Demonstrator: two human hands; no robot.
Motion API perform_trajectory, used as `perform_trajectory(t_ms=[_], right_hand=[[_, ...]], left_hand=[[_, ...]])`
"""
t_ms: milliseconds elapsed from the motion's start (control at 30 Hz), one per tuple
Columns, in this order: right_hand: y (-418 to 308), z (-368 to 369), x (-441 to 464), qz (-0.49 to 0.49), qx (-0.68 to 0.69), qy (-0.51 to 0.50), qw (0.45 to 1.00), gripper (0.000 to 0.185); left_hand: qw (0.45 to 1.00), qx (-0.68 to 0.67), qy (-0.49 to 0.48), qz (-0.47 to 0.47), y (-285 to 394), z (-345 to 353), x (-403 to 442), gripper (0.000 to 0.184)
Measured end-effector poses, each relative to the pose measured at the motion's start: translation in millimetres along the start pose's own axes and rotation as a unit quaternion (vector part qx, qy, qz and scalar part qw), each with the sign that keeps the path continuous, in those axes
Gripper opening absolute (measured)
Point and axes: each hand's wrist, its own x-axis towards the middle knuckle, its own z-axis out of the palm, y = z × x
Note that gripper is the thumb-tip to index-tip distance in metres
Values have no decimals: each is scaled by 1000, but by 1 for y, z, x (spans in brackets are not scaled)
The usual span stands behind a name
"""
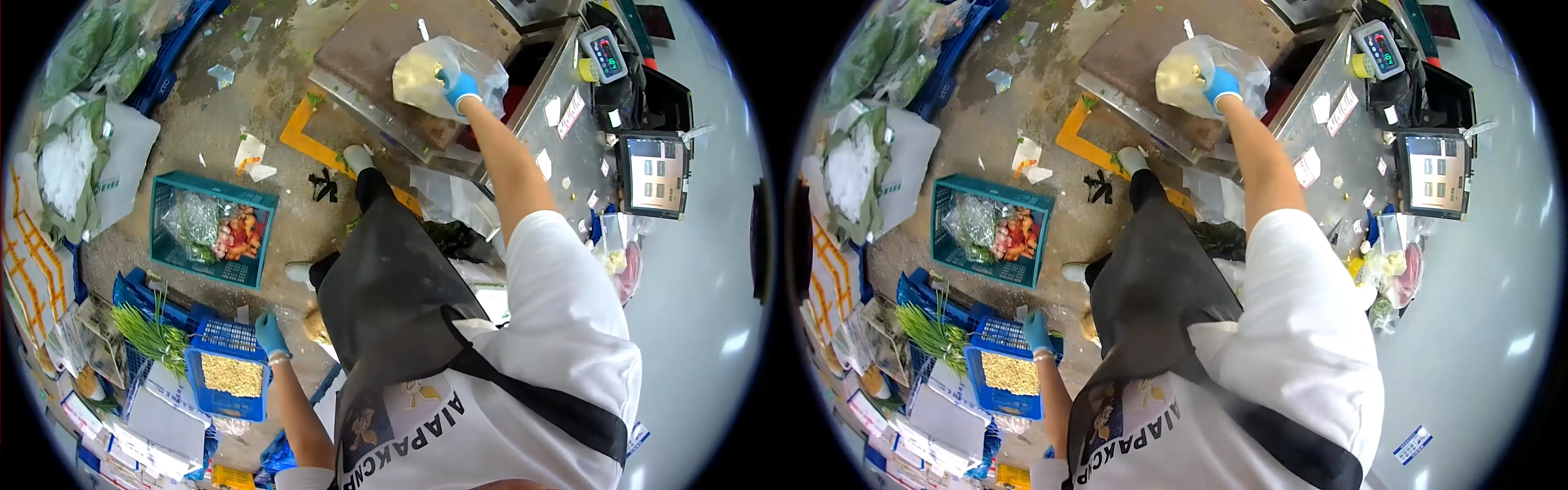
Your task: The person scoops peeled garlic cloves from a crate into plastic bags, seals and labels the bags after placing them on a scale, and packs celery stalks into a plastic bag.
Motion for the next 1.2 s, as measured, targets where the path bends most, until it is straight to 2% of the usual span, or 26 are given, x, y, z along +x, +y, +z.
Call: perform_trajectory(t_ms=[67, 100, 167, 200, 233, 267, 300, 367, 400, 433, 500, 533, 567, 633, 733, 800, 867, 900, 933, 967, 1000, 1033, 1067, 1133, 1167, 1200], right_hand=[[26, 61, 21, -4, 130, 156, 979, 26], [32, 76, 31, -18, 142, 152, 978, 24], [17, 53, 30, -32, 35, 87, 995, 23], [4, 25, 21, -41, -36, 65, 996, 22], [-3, -1, 10, -34, -46, 78, 995, 22], [-8, -28, -2, -17, -15, 108, 994, 22], [-8, -54, -21, 13, 90, 128, 988, 22], [-11, -106, -64, 62, 296, 177, 937, 24], [-15, -138, -91, 110, 368, 96, 918, 26], [-6, -149, -118, 67, 473, 11, 878, 27], [-6, -180, -150, 49, 555, -173, 812, 28], [-6, -187, -154, 82, 569, -153, 803, 28], [-6, -191, -155, 114, 582, -135, 793, 28], [-15, -198, -150, 144, 621, -127, 760, 26], [-54, -182, -134, 89, 636, -276, 715, 23], [-96, -149, -139, 17, 557, -357, 750, 23], [-139, -100, -158, -119, 455, -353, 809, 26], [-160, -79, -172, -156, 416, -360, 820, 27], [-177, -60, -187, -199, 379, -366, 826, 28], [-197, -46, -202, -245, 344, -371, 827, 29], [-219, -35, -218, -236, 314, -405, 826, 28], [-235, -25, -234, -228, 278, -433, 827, 28], [-248, -9, -248, -261, 247, -435, 825, 28], [-273, 15, -272, -278, 193, -461, 820, 29], [-281, 31, -283, -284, 159, -465, 823, 28], [-290, 45, -296, -301, 120, -461, 826, 28]], left_hand=[[999, -32, -4, -29, 0, 11, 2, 24], [1000, -1, -17, -16, 14, 21, 5, 24], [997, 63, -47, 12, 65, 52, 9, 24], [997, 34, -64, 31, 93, 74, 14, 24], [995, 5, -83, 47, 124, 100, 17, 24], [990, 25, -106, 85, 172, 125, 13, 25], [983, 40, -129, 126, 223, 151, 8, 26], [973, 31, -159, 165, 283, 203, 6, 27], [965, -1, -195, 178, 314, 224, 1, 26], [954, -35, -229, 188, 342, 243, -6, 26], [940, -20, -254, 226, 379, 264, -19, 25], [933, -14, -264, 244, 388, 271, -20, 25], [932, -56, -272, 233, 377, 281, -13, 25], [941, -27, -257, 220, 358, 280, -6, 25], [959, -15, -227, 167, 309, 258, 10, 25], [971, -7, -197, 137, 267, 239, 19, 24], [984, 14, -140, 111, 214, 208, 26, 24], [989, 23, -126, 71, 180, 196, 31, 25], [991, 35, -107, 76, 145, 184, 37, 26], [996, 40, -33, 72, 137, 162, 22, 27], [998, 22, 4, 54, 97, 148, 23, 28], [999, -24, 28, -14, 73, 130, 17, 32], [990, -73, 110, -56, 15, 129, 19, 33], [967, -29, 223, -116, -26, 89, 6, 34], [960, -70, 216, -165, -61, 68, 5, 39], [943, -51, 285, -166, -101, 50, 3, 40]])
